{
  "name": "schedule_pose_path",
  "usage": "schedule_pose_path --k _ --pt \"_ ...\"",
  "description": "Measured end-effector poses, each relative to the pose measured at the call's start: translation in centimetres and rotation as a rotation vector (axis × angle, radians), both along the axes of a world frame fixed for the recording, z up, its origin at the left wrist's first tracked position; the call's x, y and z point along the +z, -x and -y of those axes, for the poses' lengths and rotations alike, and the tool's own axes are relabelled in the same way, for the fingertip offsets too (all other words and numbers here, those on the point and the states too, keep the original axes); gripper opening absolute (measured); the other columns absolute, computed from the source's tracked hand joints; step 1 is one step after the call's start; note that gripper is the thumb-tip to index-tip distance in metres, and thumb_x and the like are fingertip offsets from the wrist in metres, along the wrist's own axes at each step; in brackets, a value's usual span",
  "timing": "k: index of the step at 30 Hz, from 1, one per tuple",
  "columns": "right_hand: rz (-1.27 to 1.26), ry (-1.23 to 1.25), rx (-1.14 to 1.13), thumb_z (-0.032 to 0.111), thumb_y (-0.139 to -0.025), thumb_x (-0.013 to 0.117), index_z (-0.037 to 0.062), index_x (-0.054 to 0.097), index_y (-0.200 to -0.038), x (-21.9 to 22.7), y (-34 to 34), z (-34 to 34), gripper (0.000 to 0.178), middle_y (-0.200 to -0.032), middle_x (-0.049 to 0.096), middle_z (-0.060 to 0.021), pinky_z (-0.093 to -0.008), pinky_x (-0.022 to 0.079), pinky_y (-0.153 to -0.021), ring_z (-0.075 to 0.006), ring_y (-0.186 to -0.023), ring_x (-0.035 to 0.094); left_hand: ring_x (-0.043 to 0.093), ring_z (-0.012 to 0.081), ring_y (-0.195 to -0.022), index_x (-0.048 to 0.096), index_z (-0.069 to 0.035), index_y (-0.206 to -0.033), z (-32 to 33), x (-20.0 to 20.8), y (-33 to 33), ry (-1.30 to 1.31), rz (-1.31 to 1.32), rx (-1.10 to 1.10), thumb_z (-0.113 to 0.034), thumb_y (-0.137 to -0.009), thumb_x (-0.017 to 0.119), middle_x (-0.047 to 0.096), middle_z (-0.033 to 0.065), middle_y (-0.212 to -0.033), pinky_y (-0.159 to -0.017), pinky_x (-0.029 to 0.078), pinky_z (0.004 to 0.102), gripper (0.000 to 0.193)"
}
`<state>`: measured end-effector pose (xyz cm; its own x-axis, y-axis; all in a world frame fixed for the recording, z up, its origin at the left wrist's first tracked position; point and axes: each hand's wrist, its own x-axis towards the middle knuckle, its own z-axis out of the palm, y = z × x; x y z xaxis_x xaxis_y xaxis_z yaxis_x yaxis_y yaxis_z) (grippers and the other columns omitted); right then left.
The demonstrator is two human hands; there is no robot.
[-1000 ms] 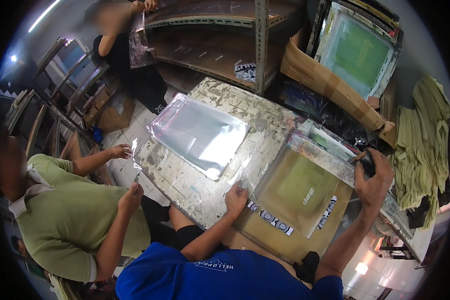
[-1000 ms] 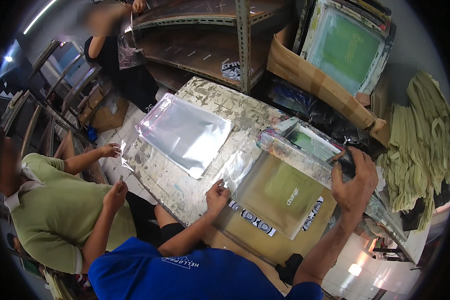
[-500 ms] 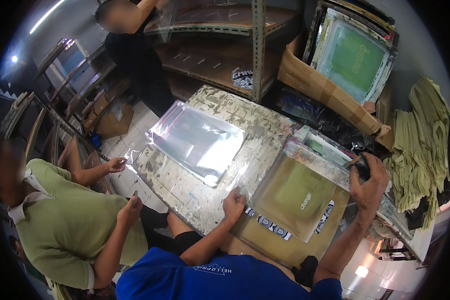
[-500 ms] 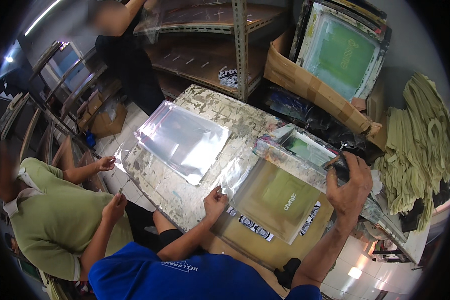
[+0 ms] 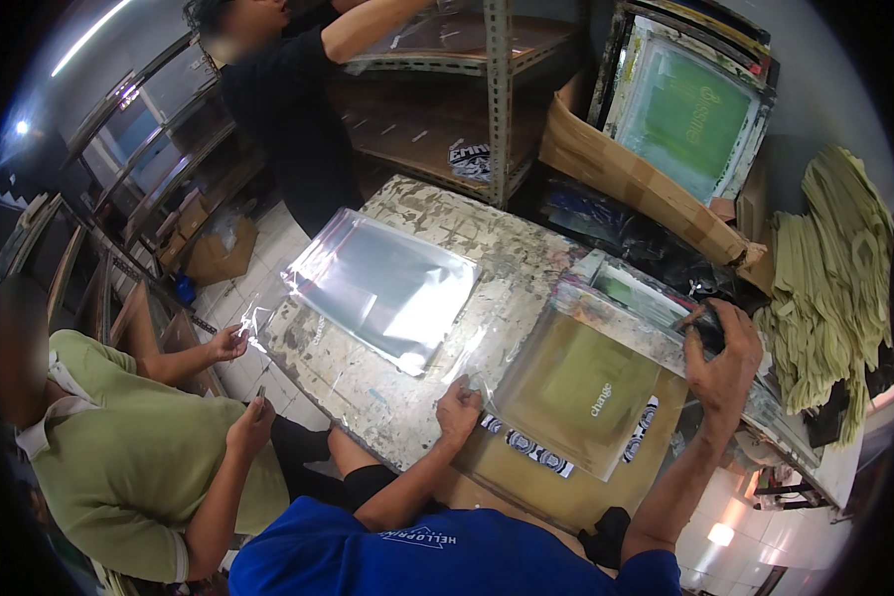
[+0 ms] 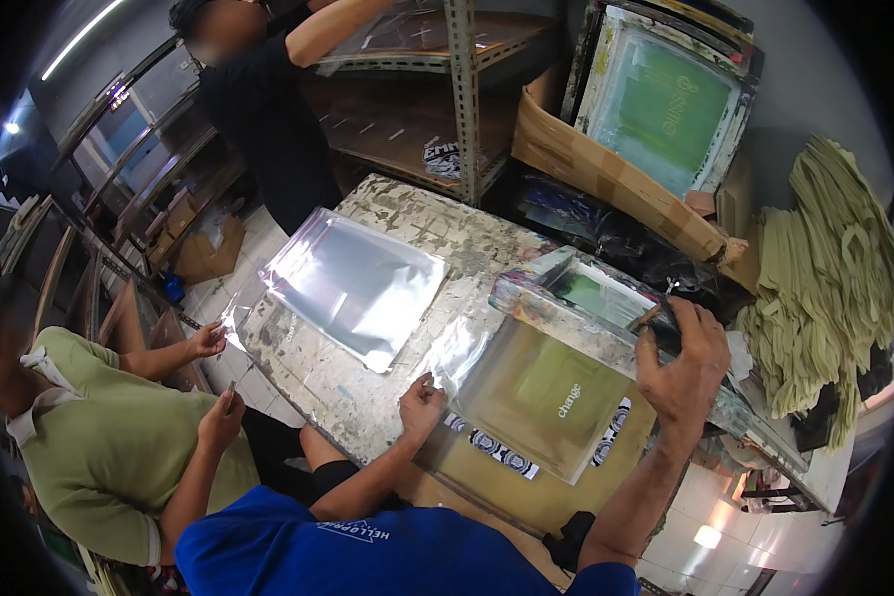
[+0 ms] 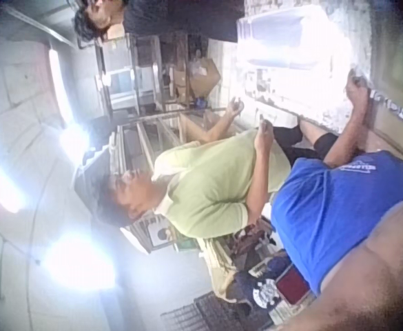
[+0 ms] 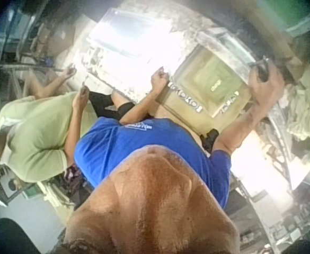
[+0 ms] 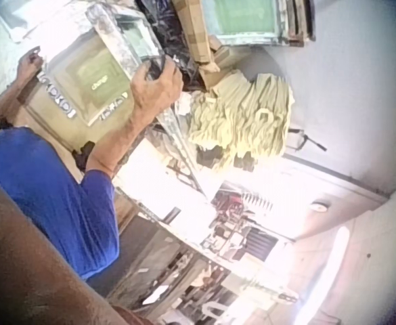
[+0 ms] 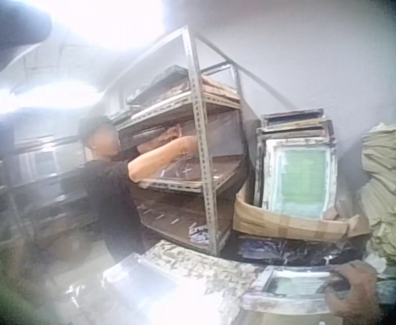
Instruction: The person performs screen printing by spreading ink across a mesh stencil using a squeegee, then aligns and presses the stencil onto plastic sheets.
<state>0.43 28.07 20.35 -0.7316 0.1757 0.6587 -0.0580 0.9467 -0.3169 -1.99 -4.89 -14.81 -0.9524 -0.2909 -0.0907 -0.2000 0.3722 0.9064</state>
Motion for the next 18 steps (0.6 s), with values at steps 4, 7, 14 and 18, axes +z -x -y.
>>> schedule_pose_path --k 4,7,14,18 --pt "0.003 -0.009 -0.010 0.012 -0.071 0.071 0.0023 0.067 -0.107 -0.03 -0.02 -0.01 0.038 -0.097 0.066 -0.0188 -0.0474 0.048 -0.084 -0.0399 -0.092 0.063 0.071 0.0184 -0.073 0.064 -0.004 -0.130 0.04 0.33 -0.03 -0.011 -0.006 -0.012 -0.020 -0.083 0.071 0.075 0.0098 -0.084 -0.074 0.055 0.0328 0.050" --pt "0.005 -0.005 -0.016 0.012 -0.071 0.071 0.0020 0.067 -0.106 0.15 -0.04 0.18 0.037 -0.097 0.066 -0.0187 -0.0474 0.048 -0.084 -0.0400 -0.092 0.063 0.070 0.0178 -0.072 0.064 -0.002 -0.131 0.09 0.45 0.05 0.008 -0.003 -0.023 -0.020 -0.083 0.070 0.075 0.0097 -0.083 -0.073 0.055 0.0328 0.051" --pt "-0.001 -0.002 -0.016 0.012 -0.071 0.072 0.0021 0.067 -0.107 0.07 -0.04 0.11 0.037 -0.097 0.066 -0.0186 -0.0474 0.048 -0.086 -0.0401 -0.093 0.063 0.070 0.0178 -0.071 0.063 -0.001 -0.131 0.03 0.27 0.03 -0.059 -0.007 -0.021 -0.019 -0.083 0.069 0.074 0.0101 -0.082 -0.072 0.055 0.0323 0.051" --pt "0.004 -0.006 -0.016 0.013 -0.071 0.072 0.0023 0.067 -0.107 0.09 -0.06 0.09 0.038 -0.098 0.066 -0.0190 -0.0474 0.049 -0.086 -0.0401 -0.094 0.063 0.069 0.0171 -0.071 0.063 0.000 -0.130 0.02 0.28 0.01 -0.037 -0.016 -0.014 -0.019 -0.083 0.069 0.073 0.0095 -0.080 -0.072 0.054 0.0318 0.051"
